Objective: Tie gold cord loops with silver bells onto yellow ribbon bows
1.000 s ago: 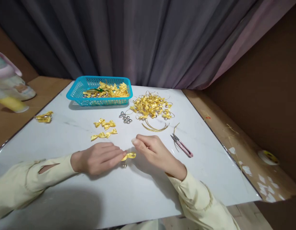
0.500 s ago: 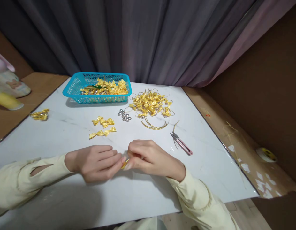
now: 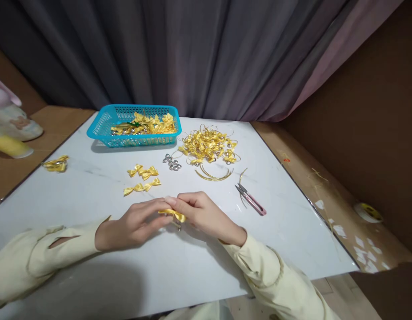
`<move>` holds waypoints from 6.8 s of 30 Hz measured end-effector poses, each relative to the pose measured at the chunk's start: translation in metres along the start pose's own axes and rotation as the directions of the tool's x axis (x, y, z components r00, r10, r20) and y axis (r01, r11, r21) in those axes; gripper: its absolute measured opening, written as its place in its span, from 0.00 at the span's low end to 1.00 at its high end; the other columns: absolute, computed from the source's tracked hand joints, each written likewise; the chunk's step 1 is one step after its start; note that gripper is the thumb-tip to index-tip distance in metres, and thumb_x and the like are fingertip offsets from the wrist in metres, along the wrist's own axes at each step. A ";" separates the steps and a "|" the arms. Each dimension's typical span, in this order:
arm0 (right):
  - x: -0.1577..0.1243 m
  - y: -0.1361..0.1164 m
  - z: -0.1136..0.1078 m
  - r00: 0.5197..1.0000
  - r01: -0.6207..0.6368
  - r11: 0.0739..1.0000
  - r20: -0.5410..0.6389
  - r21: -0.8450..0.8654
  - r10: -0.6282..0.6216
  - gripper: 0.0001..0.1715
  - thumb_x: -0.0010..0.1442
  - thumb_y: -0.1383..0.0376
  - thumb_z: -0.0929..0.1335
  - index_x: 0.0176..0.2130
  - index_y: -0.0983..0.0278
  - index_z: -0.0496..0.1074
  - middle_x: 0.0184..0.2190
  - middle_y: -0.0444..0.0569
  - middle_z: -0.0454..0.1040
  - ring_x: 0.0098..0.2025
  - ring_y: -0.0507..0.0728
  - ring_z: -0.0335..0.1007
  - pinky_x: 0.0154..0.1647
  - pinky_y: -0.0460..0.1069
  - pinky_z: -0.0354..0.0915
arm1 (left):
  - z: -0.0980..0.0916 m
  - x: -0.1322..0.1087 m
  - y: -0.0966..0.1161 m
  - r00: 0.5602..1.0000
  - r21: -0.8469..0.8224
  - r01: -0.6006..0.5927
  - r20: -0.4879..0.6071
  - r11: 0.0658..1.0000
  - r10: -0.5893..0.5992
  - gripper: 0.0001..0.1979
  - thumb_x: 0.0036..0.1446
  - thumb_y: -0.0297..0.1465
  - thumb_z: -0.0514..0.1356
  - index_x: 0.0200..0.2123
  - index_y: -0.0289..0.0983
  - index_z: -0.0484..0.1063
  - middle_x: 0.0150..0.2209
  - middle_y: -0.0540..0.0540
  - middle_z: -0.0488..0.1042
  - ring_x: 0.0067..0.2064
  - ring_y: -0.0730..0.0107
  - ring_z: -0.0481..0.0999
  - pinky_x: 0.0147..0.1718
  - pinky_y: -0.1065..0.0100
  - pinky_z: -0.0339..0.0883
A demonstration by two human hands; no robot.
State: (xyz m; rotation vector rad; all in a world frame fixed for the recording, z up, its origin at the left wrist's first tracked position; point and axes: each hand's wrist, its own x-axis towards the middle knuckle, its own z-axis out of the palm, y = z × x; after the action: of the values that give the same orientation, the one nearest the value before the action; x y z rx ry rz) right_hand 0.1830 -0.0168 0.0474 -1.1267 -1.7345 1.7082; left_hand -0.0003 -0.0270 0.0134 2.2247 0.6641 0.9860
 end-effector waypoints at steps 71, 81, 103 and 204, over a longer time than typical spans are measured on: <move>0.027 0.026 -0.049 0.951 0.116 0.768 -0.293 0.630 0.098 0.24 0.55 0.59 0.67 0.18 0.63 0.51 0.13 0.34 0.41 0.15 0.45 0.33 0.11 0.41 0.37 | -0.016 0.020 0.042 0.850 -0.277 0.518 0.063 0.809 -0.523 0.16 0.61 0.38 0.52 0.32 0.35 0.74 0.32 0.47 0.79 0.31 0.71 0.73 0.30 0.71 0.64; 0.028 0.026 -0.052 0.825 0.224 0.933 -0.565 0.282 -0.027 0.19 0.55 0.55 0.69 0.23 0.66 0.66 0.15 0.39 0.59 0.14 0.45 0.48 0.11 0.42 0.44 | -0.021 0.021 0.044 0.855 -0.321 0.496 0.017 0.807 -0.518 0.14 0.61 0.37 0.52 0.30 0.35 0.71 0.31 0.46 0.79 0.26 0.73 0.67 0.24 0.71 0.60; -0.012 0.020 0.010 0.659 0.243 0.174 0.030 -0.954 -0.752 0.12 0.66 0.64 0.60 0.47 0.69 0.59 0.15 0.40 0.68 0.14 0.49 0.60 0.16 0.44 0.48 | -0.014 0.021 0.033 0.719 -0.429 0.610 -0.054 0.666 -0.693 0.10 0.55 0.36 0.58 0.31 0.34 0.72 0.25 0.50 0.74 0.27 0.73 0.70 0.26 0.74 0.60; 0.001 0.019 -0.004 0.905 0.323 0.778 -0.063 -0.539 -0.420 0.14 0.63 0.66 0.56 0.25 0.63 0.56 0.17 0.38 0.58 0.18 0.46 0.51 0.22 0.42 0.50 | -0.018 0.021 0.029 0.827 -0.543 0.521 0.133 0.658 -0.546 0.08 0.57 0.32 0.58 0.29 0.34 0.73 0.26 0.48 0.77 0.26 0.76 0.69 0.27 0.74 0.63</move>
State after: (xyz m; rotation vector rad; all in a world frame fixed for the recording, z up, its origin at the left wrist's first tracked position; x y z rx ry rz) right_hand 0.1902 -0.0153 0.0295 -1.0070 -2.1888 0.8862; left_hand 0.0039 -0.0271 0.0536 1.3638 0.8540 0.7805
